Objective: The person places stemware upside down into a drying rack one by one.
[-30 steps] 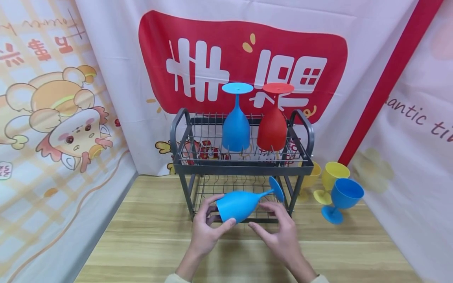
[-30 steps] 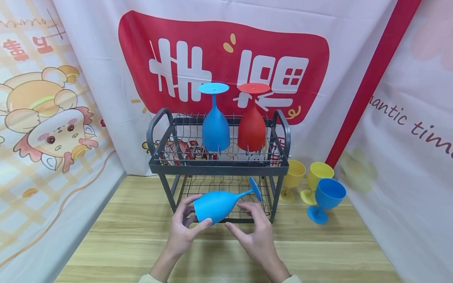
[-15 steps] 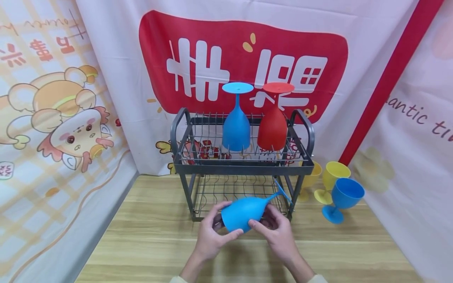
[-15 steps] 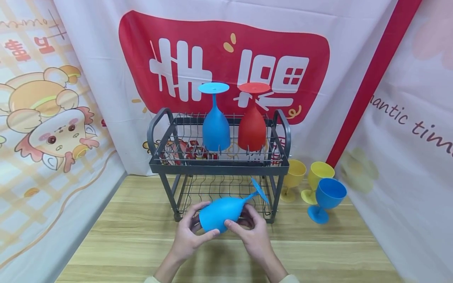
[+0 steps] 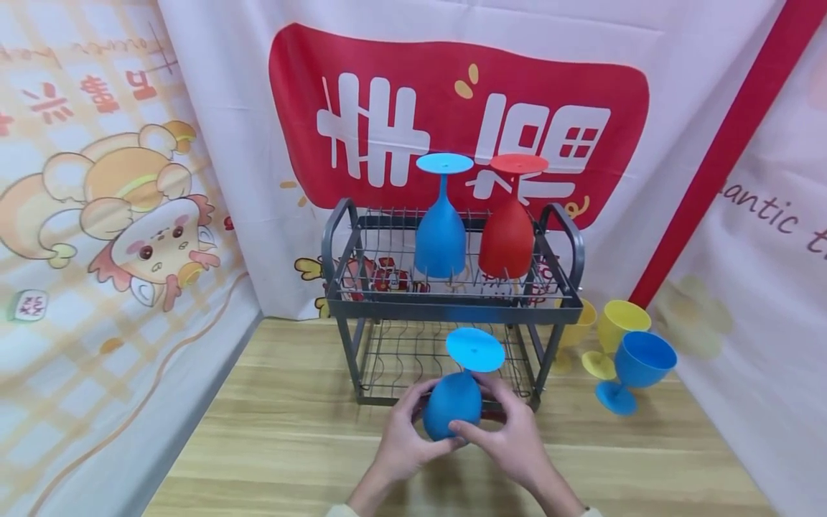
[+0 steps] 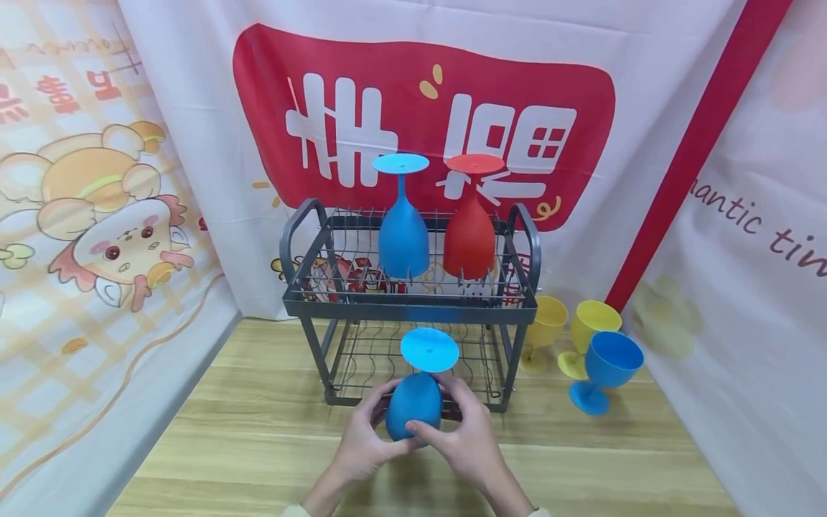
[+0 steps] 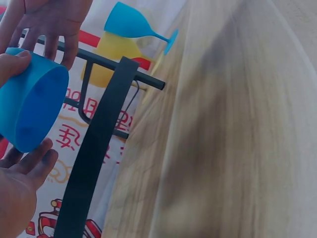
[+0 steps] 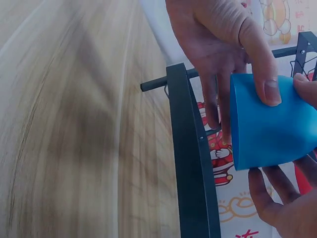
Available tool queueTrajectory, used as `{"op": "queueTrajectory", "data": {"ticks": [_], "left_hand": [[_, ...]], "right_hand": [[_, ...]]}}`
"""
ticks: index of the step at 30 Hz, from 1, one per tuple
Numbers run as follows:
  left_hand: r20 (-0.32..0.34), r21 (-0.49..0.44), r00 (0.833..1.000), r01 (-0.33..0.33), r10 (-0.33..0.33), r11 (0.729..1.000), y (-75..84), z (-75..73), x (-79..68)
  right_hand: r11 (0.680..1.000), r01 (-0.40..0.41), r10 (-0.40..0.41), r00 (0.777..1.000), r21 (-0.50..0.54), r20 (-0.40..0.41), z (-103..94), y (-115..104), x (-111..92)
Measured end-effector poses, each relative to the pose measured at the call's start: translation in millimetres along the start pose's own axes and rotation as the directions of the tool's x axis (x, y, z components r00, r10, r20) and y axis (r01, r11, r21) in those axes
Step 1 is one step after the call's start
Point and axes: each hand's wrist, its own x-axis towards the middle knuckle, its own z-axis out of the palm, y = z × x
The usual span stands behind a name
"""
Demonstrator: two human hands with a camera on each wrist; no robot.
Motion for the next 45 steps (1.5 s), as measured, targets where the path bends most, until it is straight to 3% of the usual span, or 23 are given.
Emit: {"op": "queueTrajectory", "data": {"ticks": [5, 8, 16, 21, 24, 26, 27, 29, 31, 33, 36, 38, 41, 45], "left_hand": [[0.02, 0.052, 0.999, -0.035, 0.034, 0.998, -5.4, 8.6, -0.4], [0.03, 0.072, 0.998, -0.051, 0.049, 0.996, -6.4, 11.0, -1.0], [0.06, 0.084, 0.998, -0.02, 0.015, 0.996, -5.8, 13.9, -3.6], [0.106, 0.052, 0.994, -0.024, 0.018, 0.998, -5.1, 11.4, -3.9], [0.059, 0.004, 0.995, -0.075, 0.075, 0.997, -5.6, 3.1, -5.2], [-0.037, -0.035, 0.992, -0.121, 0.12, 0.992, -4.3, -6.0, -4.8], [-0.102, -0.057, 0.984, -0.151, 0.145, 0.987, -3.0, -11.6, -3.8], [-0.247, -0.078, 0.95, -0.218, 0.192, 0.973, 1.4, -24.6, 0.7], [-0.388, -0.095, 0.896, -0.272, 0.216, 0.958, 10.3, -39.7, 7.0], [-0.502, -0.093, 0.83, -0.331, 0.243, 0.939, 22.3, -55.7, 15.3], [-0.605, -0.069, 0.749, -0.386, 0.269, 0.92, 46.6, -79.4, 29.5], [-0.625, -0.045, 0.724, -0.406, 0.291, 0.913, 64.2, -93.3, 39.8], [-0.603, -0.012, 0.732, -0.406, 0.317, 0.914, 87.4, -109.7, 55.4], [-0.531, 0.015, 0.784, -0.371, 0.322, 0.928, 105.8, -120.9, 73.9]], "right_hand": [[0.989, 0.066, -0.067, 0.998, -0.134, -0.001, -3.3, 6, -3], [0.983, 0.068, -0.068, 0.998, -0.172, 0.005, -4.8, 10, -4], [0.995, -0.051, 0.054, 0.998, -0.088, 0.023, -7.3, 22, -8], [0.997, -0.059, 0.059, 0.998, -0.044, 0.001, -8.8, 26, -9], [0.998, -0.05, 0.049, 0.999, -0.042, -0.022, -10.5, 27, -8], [0.997, -0.059, 0.058, 0.998, -0.043, -0.028, -11.9, 27, -7], [0.997, -0.068, 0.067, 0.997, -0.045, -0.027, -12.6, 27, -7], [0.995, -0.088, 0.087, 0.996, -0.045, -0.025, -13.8, 26, -6], [0.994, -0.101, 0.101, 0.995, -0.043, -0.017, -14.5, 26, -5], [0.994, -0.102, 0.102, 0.995, -0.044, -0.009, -14.6, 26, -5], [0.994, -0.094, 0.094, 0.996, -0.047, 0.002, -14.3, 26, -4], [0.995, -0.083, 0.083, 0.996, -0.052, 0.008, -14.1, 27, -4], [0.997, -0.06, 0.061, 0.998, -0.058, 0.019, -14.1, 28, -3], [0.996, -0.064, 0.066, 0.998, -0.063, 0.018, -15.2, 28, -2]]}}
